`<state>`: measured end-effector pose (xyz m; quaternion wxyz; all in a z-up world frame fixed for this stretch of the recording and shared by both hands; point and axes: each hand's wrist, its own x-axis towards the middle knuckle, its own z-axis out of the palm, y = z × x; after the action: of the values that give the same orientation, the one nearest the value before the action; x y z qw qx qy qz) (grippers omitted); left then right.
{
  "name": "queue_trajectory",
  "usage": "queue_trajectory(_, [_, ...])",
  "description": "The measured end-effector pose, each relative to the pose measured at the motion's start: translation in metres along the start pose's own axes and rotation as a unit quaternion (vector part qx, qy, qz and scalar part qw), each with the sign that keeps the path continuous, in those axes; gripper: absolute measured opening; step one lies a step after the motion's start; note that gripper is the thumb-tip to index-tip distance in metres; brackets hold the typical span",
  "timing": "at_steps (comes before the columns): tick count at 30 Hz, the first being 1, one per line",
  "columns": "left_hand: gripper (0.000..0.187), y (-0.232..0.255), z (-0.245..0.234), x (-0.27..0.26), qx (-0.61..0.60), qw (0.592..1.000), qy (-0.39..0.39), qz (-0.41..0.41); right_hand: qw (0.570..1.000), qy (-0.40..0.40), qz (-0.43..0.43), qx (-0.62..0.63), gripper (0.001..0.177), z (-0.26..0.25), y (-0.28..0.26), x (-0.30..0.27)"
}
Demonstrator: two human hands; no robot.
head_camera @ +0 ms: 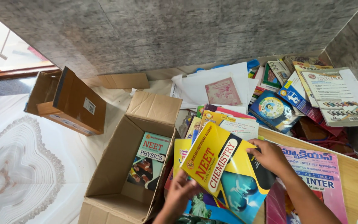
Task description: The person sorts a pile of books and papers on the floor, picking them up one by one and placing them into a cardboard box. The person occasionally places books on a nearby shelf.
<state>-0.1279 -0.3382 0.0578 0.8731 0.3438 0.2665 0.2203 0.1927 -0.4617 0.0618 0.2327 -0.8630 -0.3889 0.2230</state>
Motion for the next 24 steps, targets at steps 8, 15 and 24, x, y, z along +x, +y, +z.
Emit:
queue_trajectory(8, [0.085, -0.035, 0.023, 0.009, 0.071, 0.985, -0.077, 0.134, 0.909, 0.108, -0.071, 0.397, 0.03, 0.014, -0.019, -0.001])
queue_trajectory(15, [0.077, 0.028, -0.036, 0.013, 0.205, 0.929, 0.118, 0.284, 0.792, -0.024, -0.102, 0.601, 0.04, 0.042, -0.076, 0.012])
queue_trajectory(24, [0.056, 0.155, -0.113, -0.026, 0.226, 0.927, 0.116, 0.274, 0.823, -0.118, -0.124, 0.541, 0.082, 0.03, -0.184, 0.048])
